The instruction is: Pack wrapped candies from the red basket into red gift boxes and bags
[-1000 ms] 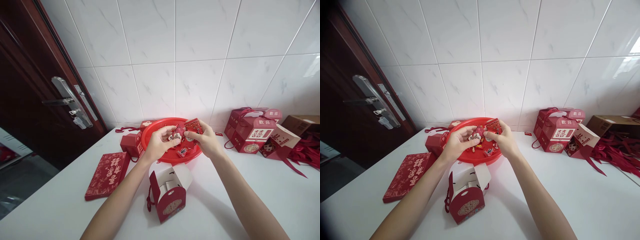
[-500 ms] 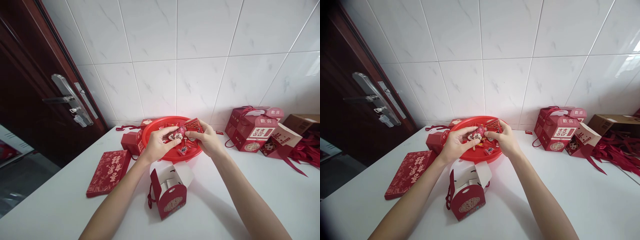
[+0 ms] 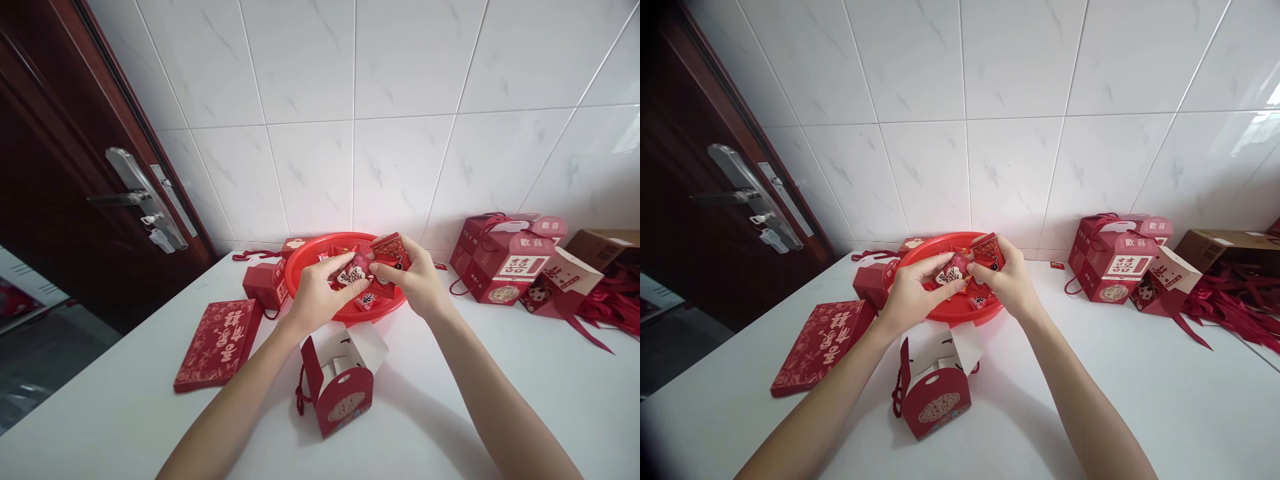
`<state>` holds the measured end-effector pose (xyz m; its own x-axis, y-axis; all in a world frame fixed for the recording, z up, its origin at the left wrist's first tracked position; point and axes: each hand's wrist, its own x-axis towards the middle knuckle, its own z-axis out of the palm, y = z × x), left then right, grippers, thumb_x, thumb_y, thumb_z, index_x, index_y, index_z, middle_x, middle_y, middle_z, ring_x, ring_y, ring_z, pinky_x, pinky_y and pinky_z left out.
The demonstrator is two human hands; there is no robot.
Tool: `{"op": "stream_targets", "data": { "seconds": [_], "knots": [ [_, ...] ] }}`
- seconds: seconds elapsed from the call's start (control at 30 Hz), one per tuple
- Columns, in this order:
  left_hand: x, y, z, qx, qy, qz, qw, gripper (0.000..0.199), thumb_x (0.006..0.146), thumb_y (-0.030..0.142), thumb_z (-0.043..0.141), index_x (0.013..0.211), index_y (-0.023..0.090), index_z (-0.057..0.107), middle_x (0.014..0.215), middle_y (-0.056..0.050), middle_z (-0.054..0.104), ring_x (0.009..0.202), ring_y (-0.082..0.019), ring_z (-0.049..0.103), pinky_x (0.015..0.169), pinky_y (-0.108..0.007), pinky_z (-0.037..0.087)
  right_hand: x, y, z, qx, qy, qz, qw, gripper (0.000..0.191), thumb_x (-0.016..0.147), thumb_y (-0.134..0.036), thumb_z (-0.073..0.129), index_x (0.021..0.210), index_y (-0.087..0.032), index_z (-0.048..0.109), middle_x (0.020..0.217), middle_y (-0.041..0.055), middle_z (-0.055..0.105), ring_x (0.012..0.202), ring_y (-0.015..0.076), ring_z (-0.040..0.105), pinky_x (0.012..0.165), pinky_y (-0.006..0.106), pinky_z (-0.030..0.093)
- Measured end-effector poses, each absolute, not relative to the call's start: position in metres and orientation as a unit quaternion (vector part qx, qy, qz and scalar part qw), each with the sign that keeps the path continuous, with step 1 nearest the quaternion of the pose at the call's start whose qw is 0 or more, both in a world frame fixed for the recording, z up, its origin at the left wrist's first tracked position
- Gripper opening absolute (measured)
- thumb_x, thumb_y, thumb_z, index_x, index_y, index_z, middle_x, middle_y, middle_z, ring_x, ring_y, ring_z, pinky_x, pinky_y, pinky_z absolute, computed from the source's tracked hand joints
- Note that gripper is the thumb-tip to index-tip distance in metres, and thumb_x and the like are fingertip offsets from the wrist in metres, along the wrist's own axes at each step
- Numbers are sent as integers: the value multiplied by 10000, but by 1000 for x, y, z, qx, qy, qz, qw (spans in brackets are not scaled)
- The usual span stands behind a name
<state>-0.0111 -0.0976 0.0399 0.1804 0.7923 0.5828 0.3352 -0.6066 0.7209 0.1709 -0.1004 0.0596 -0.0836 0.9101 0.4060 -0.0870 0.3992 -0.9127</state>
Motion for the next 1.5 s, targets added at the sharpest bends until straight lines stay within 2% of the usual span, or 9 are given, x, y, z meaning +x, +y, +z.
{"op": "stream_targets", "data": {
  "seconds": [0.27,0.5,0.7,0.87,0.97,1.1,1.27,1.4,1.5],
  "knots": [
    [-13,-98,40,739,364,522,221,492,782,349,796,1222,140,722,1121,-93,767,1019,-276,716,922,-401,587,175,-104,62,-339,-603,446,568,290,669,-215,788,913,-188,634,810,0,689,666,141,606,611,273,516],
    [-13,-101,41,746,348,511,246,312,824,306,760,1086,137,759,1000,-94,763,908,-242,697,847,-390,572,176,-106,63,-330,-601,455,568,278,694,-243,799,915,-187,642,817,3,689,674,139,609,609,271,515],
    [-13,-97,38,686,340,538,352,534,729,328,852,1225,200,704,1213,-84,722,1103,-261,678,944,-371,565,176,-106,62,-330,-609,434,576,287,691,-237,790,937,-199,645,800,-5,680,648,136,593,573,269,497],
    [-13,-98,43,639,337,545,425,377,730,357,850,1045,169,765,1018,-74,778,949,-234,729,834,-343,611,175,-106,63,-324,-606,434,583,306,679,-208,800,942,-199,644,881,19,719,729,161,652,642,287,545],
    [-11,-100,43,631,329,564,418,308,721,330,856,972,166,783,896,-49,786,837,-203,741,770,-310,626,175,-107,64,-320,-605,437,584,317,676,-218,813,943,-200,644,882,18,720,729,164,656,647,293,552],
    [-9,-101,43,626,323,588,398,273,721,321,854,936,166,789,843,-34,786,768,-189,744,739,-301,631,175,-106,62,-318,-607,427,590,324,692,-271,828,953,-199,649,849,9,702,676,145,616,625,290,530],
    [-8,-101,44,616,343,607,367,299,743,382,835,945,167,788,907,-55,794,793,-208,743,760,-333,628,173,-105,60,-332,-612,421,582,332,697,-334,854,919,-203,645,698,-32,617,609,126,550,581,273,483],
    [-8,-101,43,601,359,619,356,391,690,435,866,962,168,782,934,-74,795,843,-241,747,780,-366,626,170,-107,59,-335,-620,410,579,341,718,-403,838,921,-211,643,751,-7,642,642,147,574,588,289,497],
    [-7,-101,41,593,349,628,364,376,686,425,871,948,170,784,921,-70,794,837,-232,744,771,-355,620,168,-109,59,-332,-618,410,584,341,718,-395,839,937,-217,649,757,-7,640,643,146,570,585,286,496]
  ]
}}
